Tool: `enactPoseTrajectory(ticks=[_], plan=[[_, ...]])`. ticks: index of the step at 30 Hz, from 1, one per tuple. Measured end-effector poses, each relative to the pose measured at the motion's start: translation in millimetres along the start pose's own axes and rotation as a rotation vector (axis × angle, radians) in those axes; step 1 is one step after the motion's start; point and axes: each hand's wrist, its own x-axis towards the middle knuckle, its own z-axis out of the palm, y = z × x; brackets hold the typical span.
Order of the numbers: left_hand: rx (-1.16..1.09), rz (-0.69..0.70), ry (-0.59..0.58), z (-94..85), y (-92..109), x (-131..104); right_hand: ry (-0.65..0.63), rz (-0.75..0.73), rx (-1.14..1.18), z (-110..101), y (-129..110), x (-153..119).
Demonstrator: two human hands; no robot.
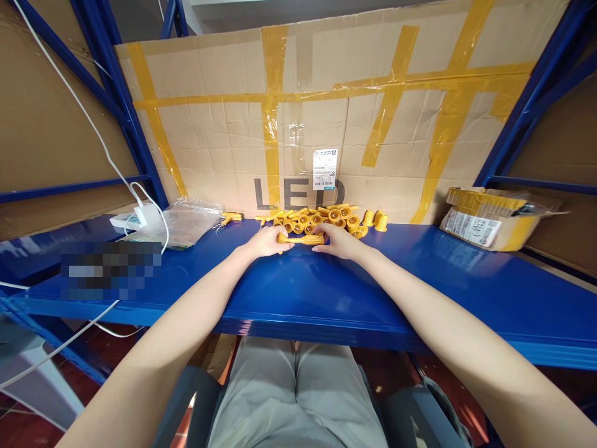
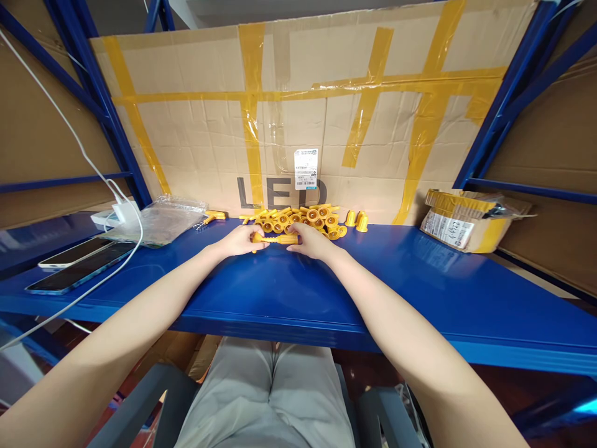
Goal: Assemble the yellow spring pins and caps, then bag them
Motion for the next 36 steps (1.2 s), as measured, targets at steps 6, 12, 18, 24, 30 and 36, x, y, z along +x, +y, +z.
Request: enactPoseTrajectory(ticks=[6, 12, 18, 24, 30, 36], plan=[[-0.051, -0.002, -0.013, -2.3, 4, -2, -0.003, -0.137, -0.206, 1, -2, 0], [-0.059, -0.005, -0.007, -3.0, 7, -3, -0.005, -0.154, -0.212, 0, -9, -3], [-0.038, 0.031, -0.001, -3.3, 8, -3, -0.093, 0.029, 0.036, -4, -11, -4], [-0.014, 0.068, -0.005, -1.1, 10, -3, -0.156, 0.209, 0.445, -4, -9, -2], [-0.077, 0.027, -0.032, -1.5, 11, -3, -0.108, 0.157, 0.350, 1, -5, -1], [-0.109, -0.045, -0.060, -4.9, 12, -5, -0.027, -0.119, -0.058, 1, -9, -1]])
